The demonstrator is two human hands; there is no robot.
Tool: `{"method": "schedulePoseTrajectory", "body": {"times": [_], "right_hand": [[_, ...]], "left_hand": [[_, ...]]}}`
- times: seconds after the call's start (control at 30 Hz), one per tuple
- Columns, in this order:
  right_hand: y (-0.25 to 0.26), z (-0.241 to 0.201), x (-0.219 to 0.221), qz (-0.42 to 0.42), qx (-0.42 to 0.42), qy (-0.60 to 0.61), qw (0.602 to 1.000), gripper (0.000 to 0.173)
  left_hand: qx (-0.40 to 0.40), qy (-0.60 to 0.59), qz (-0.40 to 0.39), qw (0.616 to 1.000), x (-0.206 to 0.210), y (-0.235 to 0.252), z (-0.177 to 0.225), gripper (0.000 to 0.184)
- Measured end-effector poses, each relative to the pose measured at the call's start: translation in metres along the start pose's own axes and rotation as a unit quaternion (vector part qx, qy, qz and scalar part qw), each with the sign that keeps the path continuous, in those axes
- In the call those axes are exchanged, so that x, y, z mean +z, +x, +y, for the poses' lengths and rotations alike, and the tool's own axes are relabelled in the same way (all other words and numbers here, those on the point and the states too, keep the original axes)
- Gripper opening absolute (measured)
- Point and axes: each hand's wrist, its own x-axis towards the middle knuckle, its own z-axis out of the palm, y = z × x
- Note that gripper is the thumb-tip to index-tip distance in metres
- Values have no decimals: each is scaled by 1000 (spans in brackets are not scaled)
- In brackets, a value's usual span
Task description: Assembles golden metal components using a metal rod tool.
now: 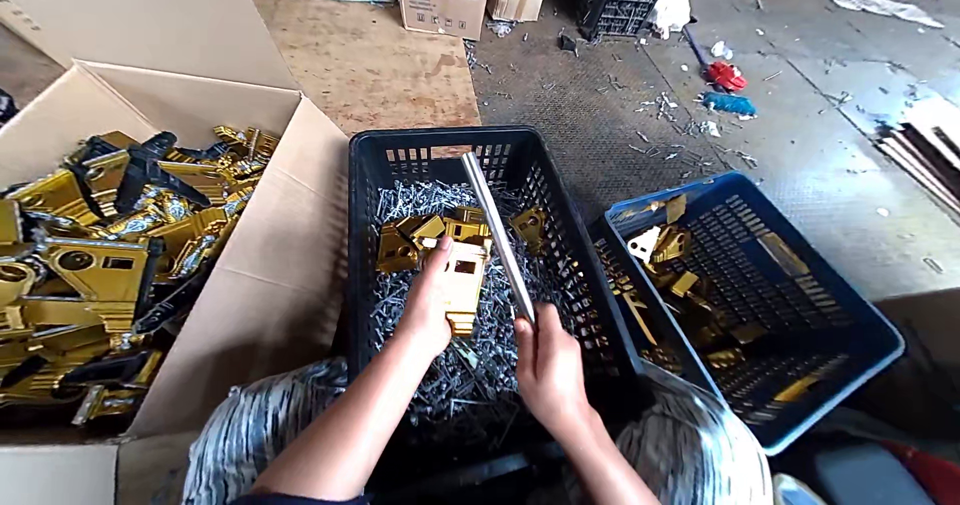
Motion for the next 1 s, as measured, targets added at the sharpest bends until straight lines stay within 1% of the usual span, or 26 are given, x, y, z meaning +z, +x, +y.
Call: {"method": "schedulePoseTrajectory", "body": {"times": [0.1,0.13,0.17,0.2,0.23,0.27,0.3,0.37,0.4,0.43,0.47,0.53,0.63,0.67,0.7,0.73,0.77,0.8,0.83,0.87,0.9,0.93,1.0], "right_hand": [[0,-10,-9,93,-110,29,989,39],[-2,-9,-6,108,-126,28,986,40],[-5,-5,-1,100,-121,6,988,39],[-7,-2,5,68,-90,-32,993,35],[-7,0,9,13,-35,-59,998,31],[-7,0,12,-24,6,-66,998,29],[-7,-1,13,-20,10,-53,998,30],[-6,-3,8,58,-63,-5,996,35],[-7,-4,7,86,-95,5,992,39],[-7,-4,7,92,-104,-7,990,39],[-7,-2,11,71,-89,-36,993,36],[-8,5,21,-29,9,-67,997,29],[-6,16,24,-102,129,-49,985,29],[-4,19,21,-149,191,-64,968,30],[1,25,18,-210,260,-94,938,33],[7,33,18,-276,322,-132,896,38],[11,43,20,-335,360,-178,852,43],[13,50,22,-387,378,-226,810,47],[15,52,25,-426,375,-269,778,50],[19,51,27,-442,361,-303,763,50],[26,50,30,-436,343,-319,768,49],[34,49,34,-416,321,-322,787,47],[58,47,49,-379,268,-309,830,40]], "left_hand": [[34,27,32,999,-2,3,-1,49],[40,33,39,998,-1,2,-1,48],[41,35,38,998,-1,1,-1,48],[40,33,34,998,-1,1,-1,49],[38,27,37,998,0,1,-1,49],[37,19,44,998,0,3,-3,46],[34,13,40,999,-1,3,-2,45],[26,10,36,999,0,2,1,44],[24,14,31,999,0,0,0,44],[24,14,28,999,0,-1,0,44],[22,12,21,999,0,-1,0,44],[8,16,38,999,-1,1,-1,43],[-25,19,76,997,-9,13,2,47],[-32,14,87,996,-15,18,5,48],[-30,-5,96,995,-20,23,11,50],[-17,-30,108,994,-25,29,24,50],[12,-64,111,992,-30,34,42,48],[57,-103,111,987,-37,38,64,45],[115,-132,105,979,-46,40,90,43],[173,-153,102,968,-58,40,117,47],[220,-165,104,956,-71,40,140,55],[241,-177,122,946,-84,39,157,67],[214,-183,167,945,-100,37,164,90]]}}
